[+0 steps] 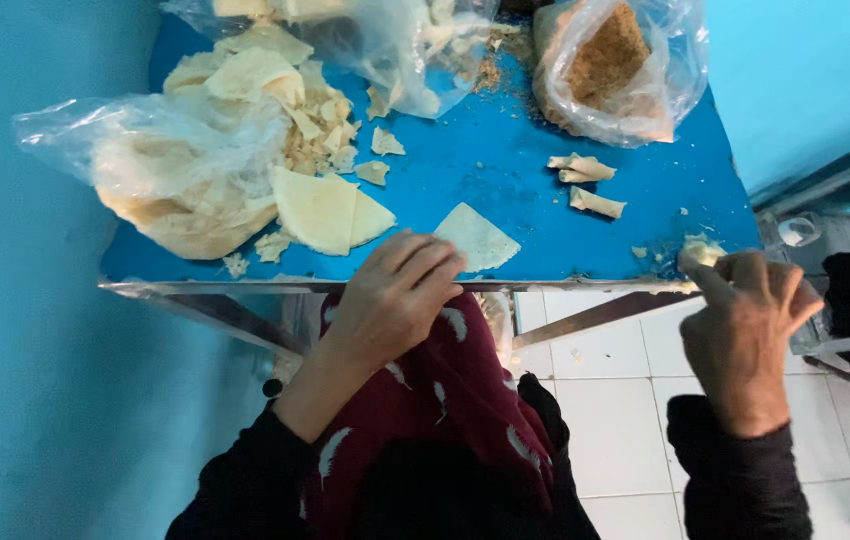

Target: The person sits at a blue table with plastic bags of pale sheet food and a bag of brown powder. They tear small pieces from the flat sheets by hand, roll each piece between their fingers into a tight cylinder, and set the finished rolls in a pile on the table, repeating this cycle throughout the episode.

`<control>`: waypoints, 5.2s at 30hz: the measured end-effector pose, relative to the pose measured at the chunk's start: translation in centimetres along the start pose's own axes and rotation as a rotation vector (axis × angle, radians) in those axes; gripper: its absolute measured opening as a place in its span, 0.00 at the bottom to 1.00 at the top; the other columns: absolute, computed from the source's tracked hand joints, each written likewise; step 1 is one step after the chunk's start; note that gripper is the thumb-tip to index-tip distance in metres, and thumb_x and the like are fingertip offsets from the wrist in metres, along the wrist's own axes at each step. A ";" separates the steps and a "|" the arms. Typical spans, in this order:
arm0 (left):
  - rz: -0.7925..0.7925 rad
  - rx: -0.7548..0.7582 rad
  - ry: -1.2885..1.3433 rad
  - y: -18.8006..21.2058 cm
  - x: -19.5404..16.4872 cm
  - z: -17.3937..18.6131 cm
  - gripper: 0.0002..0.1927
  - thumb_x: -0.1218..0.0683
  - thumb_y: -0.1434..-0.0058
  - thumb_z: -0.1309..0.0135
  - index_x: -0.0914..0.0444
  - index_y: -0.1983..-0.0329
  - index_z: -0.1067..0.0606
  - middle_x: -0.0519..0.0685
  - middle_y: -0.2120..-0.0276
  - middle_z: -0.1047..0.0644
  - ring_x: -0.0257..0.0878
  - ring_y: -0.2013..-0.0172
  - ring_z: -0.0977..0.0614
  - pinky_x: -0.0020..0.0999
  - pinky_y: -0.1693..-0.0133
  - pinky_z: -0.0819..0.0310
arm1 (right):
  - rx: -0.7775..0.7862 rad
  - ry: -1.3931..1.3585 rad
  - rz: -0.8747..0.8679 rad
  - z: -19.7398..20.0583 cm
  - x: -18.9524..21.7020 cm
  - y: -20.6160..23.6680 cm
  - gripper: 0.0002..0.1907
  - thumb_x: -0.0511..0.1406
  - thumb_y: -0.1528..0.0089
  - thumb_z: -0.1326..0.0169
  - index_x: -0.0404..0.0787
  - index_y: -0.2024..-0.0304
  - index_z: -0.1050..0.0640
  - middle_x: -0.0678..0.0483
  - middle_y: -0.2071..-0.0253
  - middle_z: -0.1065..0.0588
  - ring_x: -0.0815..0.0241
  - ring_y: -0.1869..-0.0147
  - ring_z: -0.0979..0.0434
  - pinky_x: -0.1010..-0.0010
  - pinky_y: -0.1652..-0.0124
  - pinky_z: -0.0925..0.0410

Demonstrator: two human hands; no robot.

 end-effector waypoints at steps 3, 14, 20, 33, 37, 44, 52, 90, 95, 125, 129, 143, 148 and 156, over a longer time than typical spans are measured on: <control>0.004 -0.012 0.036 0.1 0.1 0.2 0.14 0.56 0.36 0.38 0.64 0.49 0.22 0.49 0.50 0.23 0.47 0.46 0.22 0.45 0.43 0.25 | -0.028 -0.211 -0.022 2.8 0.7 -1.5 0.19 0.21 0.39 0.46 0.50 0.57 0.17 0.54 0.56 0.29 0.50 0.42 0.36 0.53 0.39 0.44; 0.024 -0.017 0.054 0.2 0.2 1.6 0.14 0.59 0.37 0.40 0.65 0.48 0.23 0.50 0.50 0.23 0.47 0.45 0.23 0.43 0.43 0.25 | 0.098 -0.850 0.494 3.7 17.2 -11.0 0.31 0.19 0.45 0.49 0.53 0.46 0.16 0.52 0.62 0.34 0.52 0.55 0.35 0.62 0.54 0.43; 0.049 -0.006 0.086 0.9 1.0 0.9 0.14 0.59 0.37 0.41 0.66 0.48 0.22 0.50 0.50 0.23 0.47 0.45 0.22 0.42 0.44 0.25 | -0.049 -0.584 0.562 3.8 18.4 -10.6 0.34 0.23 0.47 0.46 0.57 0.43 0.16 0.55 0.59 0.35 0.52 0.49 0.37 0.57 0.47 0.45; 0.065 -0.047 0.103 1.5 1.2 1.6 0.11 0.60 0.37 0.42 0.64 0.51 0.22 0.49 0.52 0.22 0.47 0.47 0.22 0.42 0.45 0.25 | 0.065 -0.656 0.561 4.1 18.4 -9.0 0.32 0.22 0.43 0.48 0.55 0.42 0.16 0.55 0.62 0.34 0.53 0.54 0.37 0.59 0.51 0.46; 0.072 -0.058 0.118 1.4 1.3 1.5 0.12 0.61 0.37 0.42 0.65 0.50 0.22 0.49 0.52 0.22 0.46 0.48 0.22 0.41 0.46 0.24 | 0.140 -0.554 0.482 2.6 15.9 -10.8 0.35 0.16 0.46 0.51 0.62 0.54 0.13 0.57 0.66 0.34 0.55 0.57 0.36 0.61 0.55 0.47; 0.059 -0.061 0.107 0.6 0.5 2.3 0.12 0.61 0.38 0.41 0.65 0.51 0.22 0.49 0.53 0.22 0.47 0.48 0.22 0.42 0.47 0.24 | 0.086 -0.730 0.610 4.2 16.4 -8.7 0.39 0.16 0.55 0.54 0.56 0.52 0.13 0.54 0.67 0.31 0.53 0.58 0.32 0.61 0.57 0.43; 0.066 -0.044 0.100 -0.4 0.0 1.6 0.12 0.61 0.39 0.41 0.65 0.52 0.21 0.50 0.53 0.22 0.48 0.50 0.21 0.43 0.48 0.24 | -0.079 -0.681 0.376 0.2 4.7 -19.3 0.18 0.20 0.37 0.48 0.36 0.47 0.19 0.42 0.50 0.21 0.46 0.51 0.20 0.59 0.53 0.27; 0.578 0.036 0.105 -0.4 3.7 0.7 0.08 0.60 0.39 0.39 0.69 0.64 0.26 0.56 0.57 0.31 0.52 0.58 0.25 0.46 0.55 0.29 | 0.405 -1.191 0.495 4.6 21.1 -11.8 0.19 0.29 0.37 0.40 0.40 0.50 0.36 0.49 0.59 0.18 0.57 0.53 0.13 0.67 0.58 0.23; 0.575 -0.010 0.125 -0.3 3.7 1.1 0.07 0.61 0.41 0.40 0.68 0.66 0.27 0.55 0.58 0.31 0.52 0.57 0.25 0.46 0.54 0.28 | 0.059 -0.846 0.678 6.1 19.1 -8.4 0.24 0.24 0.41 0.47 0.40 0.42 0.31 0.45 0.48 0.22 0.45 0.51 0.18 0.61 0.57 0.24; 0.363 0.025 0.242 -0.5 1.4 0.7 0.16 0.67 0.40 0.48 0.65 0.50 0.22 0.53 0.52 0.20 0.52 0.51 0.21 0.43 0.51 0.25 | 0.037 -0.979 0.536 6.2 17.8 -7.0 0.32 0.21 0.37 0.48 0.37 0.33 0.42 0.39 0.42 0.24 0.45 0.42 0.18 0.59 0.53 0.23; 0.226 0.063 0.157 -0.2 1.7 0.0 0.14 0.67 0.46 0.47 0.65 0.56 0.23 0.52 0.54 0.22 0.51 0.51 0.23 0.42 0.50 0.24 | 0.061 -0.883 0.531 6.6 18.0 -6.5 0.36 0.26 0.38 0.42 0.38 0.30 0.40 0.45 0.49 0.20 0.43 0.47 0.18 0.57 0.56 0.25; 0.268 0.138 0.032 -2.3 2.9 -1.9 0.08 0.65 0.45 0.47 0.64 0.62 0.28 0.54 0.64 0.25 0.52 0.57 0.23 0.46 0.55 0.26 | 0.054 -0.908 0.606 7.3 18.7 -8.6 0.32 0.29 0.37 0.41 0.38 0.33 0.38 0.46 0.55 0.19 0.45 0.47 0.19 0.56 0.54 0.27; 0.330 0.171 0.084 -2.2 2.5 -1.5 0.09 0.65 0.40 0.47 0.68 0.56 0.26 0.55 0.64 0.24 0.53 0.57 0.23 0.46 0.57 0.27 | 0.224 -0.986 0.549 6.3 19.1 -10.9 0.29 0.26 0.38 0.44 0.38 0.36 0.37 0.45 0.59 0.19 0.46 0.53 0.17 0.57 0.60 0.26; 0.203 0.137 -0.016 -1.4 2.0 -1.8 0.05 0.62 0.36 0.43 0.67 0.58 0.25 0.54 0.62 0.24 0.50 0.56 0.23 0.43 0.54 0.25 | 0.314 -1.037 0.499 6.1 18.5 -10.3 0.24 0.27 0.35 0.48 0.37 0.37 0.37 0.45 0.55 0.18 0.47 0.51 0.15 0.61 0.59 0.24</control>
Point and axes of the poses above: each hand's wrist, its own y-axis away from the middle knuckle, its own z-axis out of the back of the hand, x = y × z, the point moved 7 cm from there along -y, towards the middle knuckle
